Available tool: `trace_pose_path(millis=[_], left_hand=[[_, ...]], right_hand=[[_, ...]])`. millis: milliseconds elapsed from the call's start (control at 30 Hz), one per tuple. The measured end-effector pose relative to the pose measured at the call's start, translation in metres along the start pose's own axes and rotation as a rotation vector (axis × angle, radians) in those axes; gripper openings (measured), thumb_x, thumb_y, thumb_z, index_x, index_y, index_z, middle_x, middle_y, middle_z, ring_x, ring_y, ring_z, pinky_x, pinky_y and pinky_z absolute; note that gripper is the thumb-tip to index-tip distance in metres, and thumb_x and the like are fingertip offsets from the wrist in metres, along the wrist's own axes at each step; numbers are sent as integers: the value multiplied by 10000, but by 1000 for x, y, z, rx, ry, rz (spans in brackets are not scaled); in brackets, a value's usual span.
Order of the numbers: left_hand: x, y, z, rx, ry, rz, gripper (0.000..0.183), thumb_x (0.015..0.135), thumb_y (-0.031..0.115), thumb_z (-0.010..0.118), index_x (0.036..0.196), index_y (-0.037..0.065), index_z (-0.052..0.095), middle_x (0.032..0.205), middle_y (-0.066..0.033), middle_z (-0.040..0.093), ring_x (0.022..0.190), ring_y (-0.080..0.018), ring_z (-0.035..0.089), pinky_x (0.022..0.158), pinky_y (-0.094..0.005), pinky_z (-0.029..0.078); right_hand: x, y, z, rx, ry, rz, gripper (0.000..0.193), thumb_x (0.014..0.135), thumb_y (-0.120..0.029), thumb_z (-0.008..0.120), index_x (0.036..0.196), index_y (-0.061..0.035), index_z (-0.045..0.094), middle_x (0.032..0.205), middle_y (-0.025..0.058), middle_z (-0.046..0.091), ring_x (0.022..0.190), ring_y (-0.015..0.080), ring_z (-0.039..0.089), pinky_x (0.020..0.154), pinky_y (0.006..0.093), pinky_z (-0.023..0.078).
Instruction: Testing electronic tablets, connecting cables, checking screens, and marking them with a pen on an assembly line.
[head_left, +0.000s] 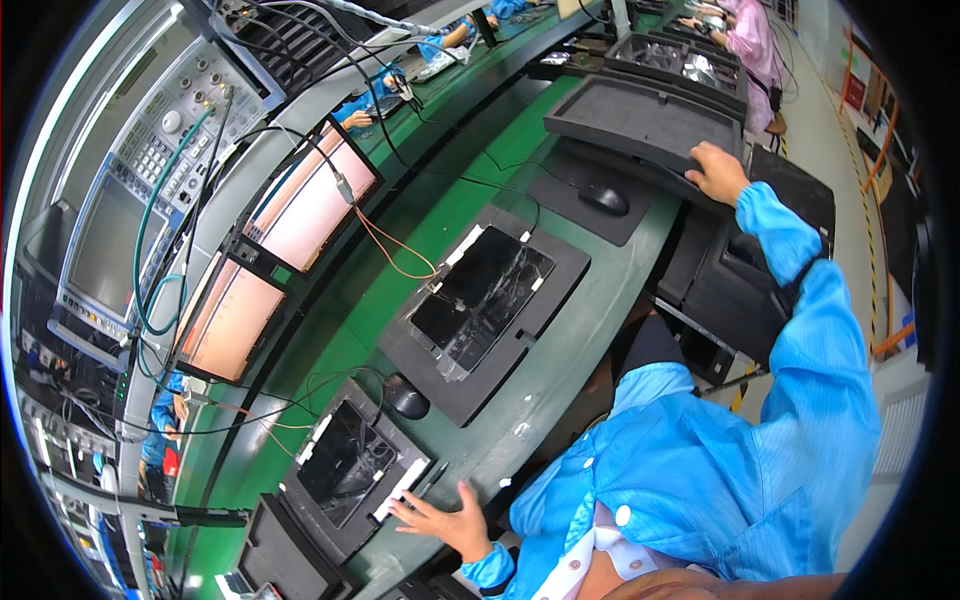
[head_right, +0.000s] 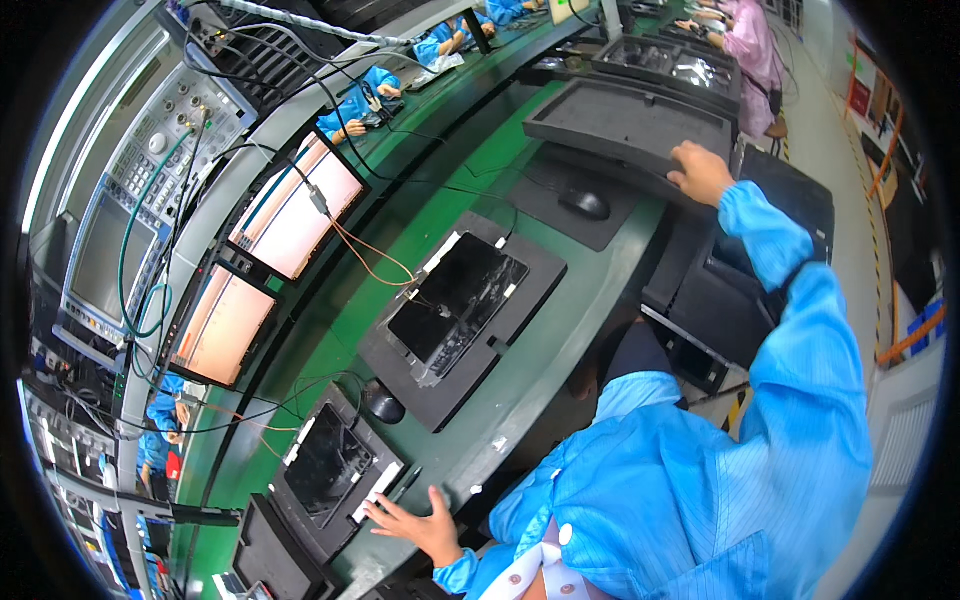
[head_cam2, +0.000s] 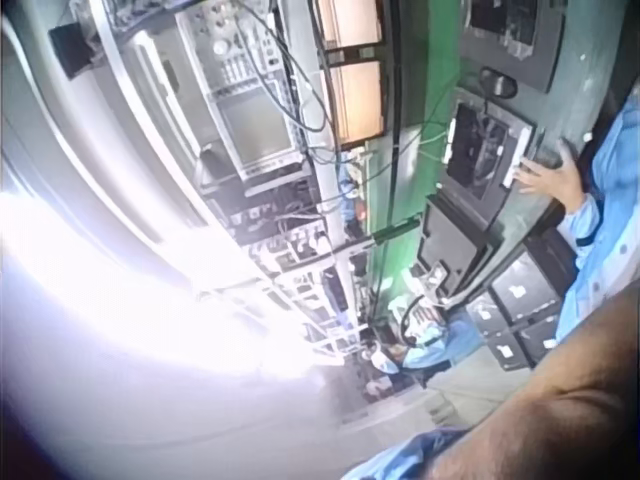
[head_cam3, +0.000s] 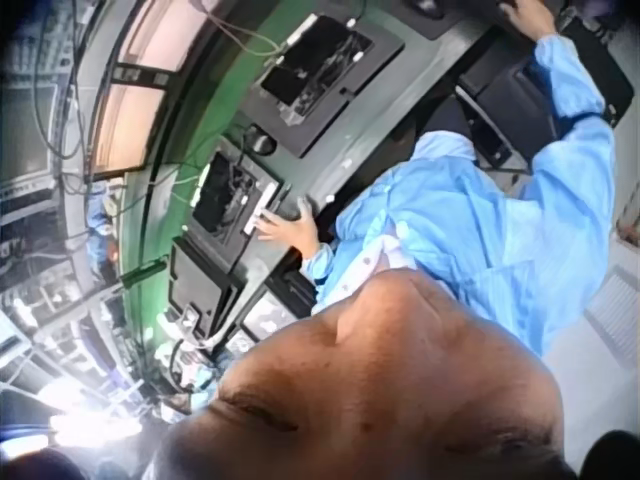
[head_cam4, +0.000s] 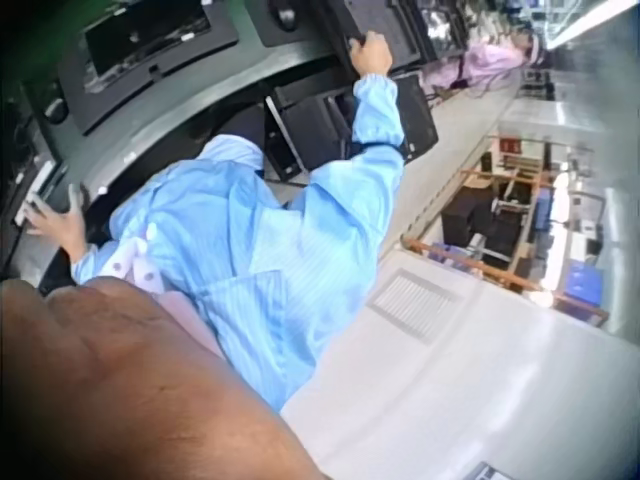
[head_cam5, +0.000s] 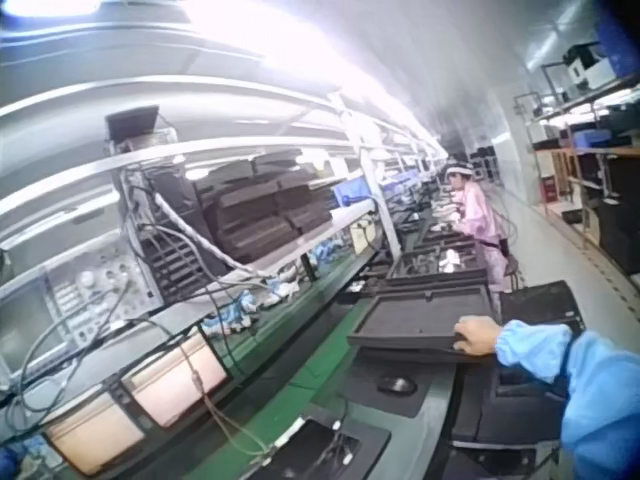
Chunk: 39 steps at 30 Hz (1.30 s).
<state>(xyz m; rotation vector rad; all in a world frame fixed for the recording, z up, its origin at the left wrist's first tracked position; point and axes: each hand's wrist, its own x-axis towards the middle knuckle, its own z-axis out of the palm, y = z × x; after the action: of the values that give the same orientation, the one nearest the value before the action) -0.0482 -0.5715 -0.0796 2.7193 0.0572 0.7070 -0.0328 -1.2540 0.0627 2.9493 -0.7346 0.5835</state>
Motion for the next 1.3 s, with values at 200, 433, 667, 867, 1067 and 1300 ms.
trace_pose_path(millis=[200, 433, 667, 867, 1067, 1300], left_hand=[[25, 51, -46, -483, 87, -122, 723, 891, 111, 703, 1521, 5, 365, 1606, -212, 310, 1505, -390, 267, 1227, -544, 196], [-59, 23, -101, -1517, -120, -23, 717, 870, 153, 757, 1481, -15, 422, 1518, -176, 448, 1394, -298, 442, 1195, -444, 309], [-210, 4, -136, -1575, 701, -401, 647, 896, 309, 724, 1414, -3, 496, 1363, -172, 589, 1266, -317, 559, 1083, -458, 453], [-247, -34, -183, -1105, 1118, -932, 453, 996, 452, 572, 1123, 22, 631, 947, -114, 710, 825, -253, 706, 759, -388, 554], [-266, 9, -203, -918, 1040, -1268, 437, 1035, 427, 554, 998, 9, 673, 767, -80, 675, 698, -214, 660, 698, -342, 545], [-285, -36, -221, 970, 732, -1077, 506, 958, 190, 653, 1393, -13, 493, 1345, -200, 536, 1307, -345, 486, 1139, -481, 342]], right_hand=[[-51, -50, -82, 288, 564, -176, 284, 924, -160, 714, 1145, 7, 650, 1046, 164, 636, 1003, 347, 633, 870, 378, 494], [-111, -242, -56, 730, 519, -1252, 437, 711, 80, 744, 1129, -10, 653, 1019, 154, 592, 901, 343, 600, 773, 470, 510], [-208, -489, -66, 1046, 182, -2073, 419, 655, -96, 674, 1074, -78, 670, 1000, 92, 626, 929, 272, 621, 829, 432, 502], [-360, -649, -61, 1223, -263, -2227, 291, 814, -101, 740, 1099, -102, 679, 1052, 68, 641, 1048, 266, 604, 1060, 473, 391], [-396, -669, -24, 1287, -421, -2211, 317, 839, -109, 737, 1151, -108, 686, 1052, 66, 635, 1076, 260, 596, 1135, 491, 345], [-395, -664, -28, 1385, -344, -2069, 467, 862, -69, 695, 1317, -77, 589, 1321, 154, 553, 1271, 322, 523, 1158, 515, 322]])
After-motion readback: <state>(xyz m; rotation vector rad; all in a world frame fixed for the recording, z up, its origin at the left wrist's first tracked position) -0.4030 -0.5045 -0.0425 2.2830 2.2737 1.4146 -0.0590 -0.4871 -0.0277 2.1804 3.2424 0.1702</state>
